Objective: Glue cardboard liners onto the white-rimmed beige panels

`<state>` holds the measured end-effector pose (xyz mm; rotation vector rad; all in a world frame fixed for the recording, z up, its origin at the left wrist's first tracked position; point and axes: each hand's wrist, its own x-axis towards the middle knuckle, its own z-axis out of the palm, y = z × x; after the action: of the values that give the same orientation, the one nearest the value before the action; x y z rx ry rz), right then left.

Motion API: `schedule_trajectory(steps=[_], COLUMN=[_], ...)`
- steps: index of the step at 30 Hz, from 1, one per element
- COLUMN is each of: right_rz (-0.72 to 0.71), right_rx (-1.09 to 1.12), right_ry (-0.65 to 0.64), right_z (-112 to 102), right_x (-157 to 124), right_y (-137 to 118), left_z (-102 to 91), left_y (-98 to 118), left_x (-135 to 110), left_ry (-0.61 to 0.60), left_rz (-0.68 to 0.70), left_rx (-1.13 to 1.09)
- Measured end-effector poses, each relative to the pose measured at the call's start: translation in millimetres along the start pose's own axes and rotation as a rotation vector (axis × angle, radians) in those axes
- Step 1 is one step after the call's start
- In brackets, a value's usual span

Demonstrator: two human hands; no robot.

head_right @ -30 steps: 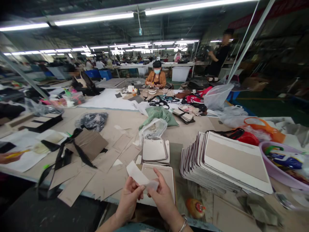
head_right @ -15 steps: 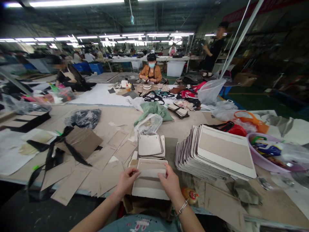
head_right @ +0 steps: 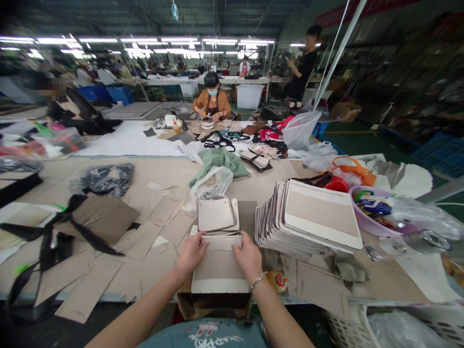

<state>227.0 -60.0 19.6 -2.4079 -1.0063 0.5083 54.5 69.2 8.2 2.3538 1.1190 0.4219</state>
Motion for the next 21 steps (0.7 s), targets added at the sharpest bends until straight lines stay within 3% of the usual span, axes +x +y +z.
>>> schedule_trajectory(steps=[5,7,10,12,16,21], right_rz=[-0.024,-0.071,-0.215,-0.36,-0.633,-0.756], right_rx=[-0.056,-0.113,-0.214,-0.264,-0.327,-0.35], right_ry=[0.019,0.086,0.232,0.247,0.101,-0.08], right_z=[3,4,6,8,18,32], right_x=[-1,-3,-10,-16,-32,-40], right_y=[1,3,8,11,10,-10], left_z=[1.5,0.9,-3.7,-8.4,-14.4,-12.6], left_y=[-4,-6,-6,-5,-2,0], left_x=[0,-4,-17,-31,-61,-81], left_ry=[-0.004,0.044,0.142,0.132,0.016,-0.041], left_rz=[0.018,0.033,0.114,0.191,0.301,0.301], left_rx=[0.063,0.097,0.178,0.225,0.26,0.251])
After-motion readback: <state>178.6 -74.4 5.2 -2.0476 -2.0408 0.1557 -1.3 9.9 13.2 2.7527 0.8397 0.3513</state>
